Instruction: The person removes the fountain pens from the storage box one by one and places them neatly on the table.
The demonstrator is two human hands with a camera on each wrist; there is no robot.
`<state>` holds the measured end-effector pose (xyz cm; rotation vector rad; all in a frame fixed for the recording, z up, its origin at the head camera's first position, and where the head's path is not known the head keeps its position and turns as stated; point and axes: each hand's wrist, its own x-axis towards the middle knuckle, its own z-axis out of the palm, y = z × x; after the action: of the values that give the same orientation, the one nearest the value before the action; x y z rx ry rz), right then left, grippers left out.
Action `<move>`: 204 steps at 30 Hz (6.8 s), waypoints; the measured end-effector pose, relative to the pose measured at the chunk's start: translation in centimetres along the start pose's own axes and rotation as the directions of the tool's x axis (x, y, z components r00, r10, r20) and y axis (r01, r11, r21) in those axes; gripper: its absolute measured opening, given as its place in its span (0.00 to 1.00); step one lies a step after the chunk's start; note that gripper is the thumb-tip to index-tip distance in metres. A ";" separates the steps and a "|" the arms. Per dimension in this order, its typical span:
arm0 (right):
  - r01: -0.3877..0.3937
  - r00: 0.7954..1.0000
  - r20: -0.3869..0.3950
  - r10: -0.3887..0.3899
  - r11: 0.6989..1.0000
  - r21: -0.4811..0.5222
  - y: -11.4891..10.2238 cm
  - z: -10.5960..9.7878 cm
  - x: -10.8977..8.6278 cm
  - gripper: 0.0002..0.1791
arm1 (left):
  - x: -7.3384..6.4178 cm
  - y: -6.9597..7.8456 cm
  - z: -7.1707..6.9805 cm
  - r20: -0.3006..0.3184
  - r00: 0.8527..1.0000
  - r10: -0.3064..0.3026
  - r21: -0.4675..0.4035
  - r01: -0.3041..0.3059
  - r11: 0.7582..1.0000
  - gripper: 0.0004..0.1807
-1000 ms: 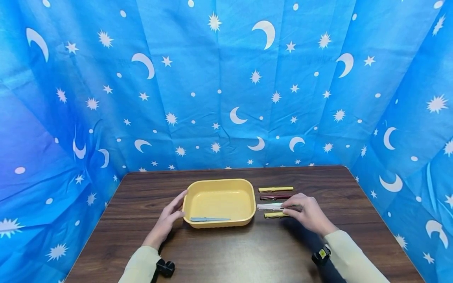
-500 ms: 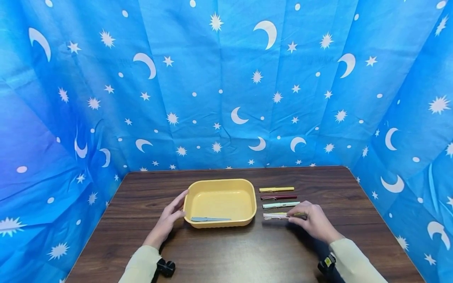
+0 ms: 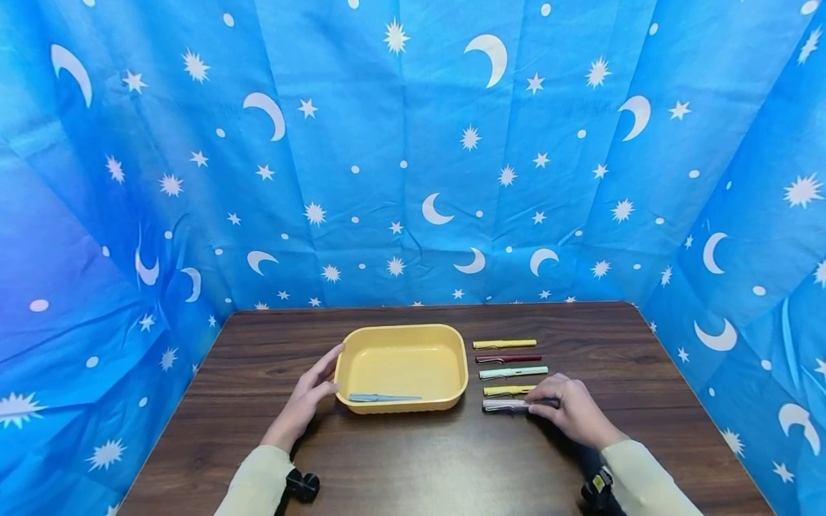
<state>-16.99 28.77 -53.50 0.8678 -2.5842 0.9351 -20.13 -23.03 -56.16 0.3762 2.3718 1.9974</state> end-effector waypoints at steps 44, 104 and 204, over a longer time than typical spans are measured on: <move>-0.063 0.995 0.069 0.074 0.987 -0.150 0.3 0.6 -0.6 0.13 | -0.1 0.1 -0.1 0.019 1.000 0.013 -0.023 -0.012 1.000 0.42; -0.307 0.944 -0.101 0.315 0.947 0.090 -3.2 -4.0 5.7 0.25 | 0.0 0.1 -0.1 0.025 1.000 0.008 -0.020 -0.008 1.000 0.42; -0.126 0.839 0.538 0.079 0.991 0.051 -11.5 12.8 18.5 0.04 | 0.0 0.6 -0.2 0.022 1.000 0.011 -0.007 -0.010 1.000 0.43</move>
<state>-24.99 5.11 -49.66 1.1648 -3.1076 0.9413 -20.03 -23.16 -55.57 0.4088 2.3542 1.9950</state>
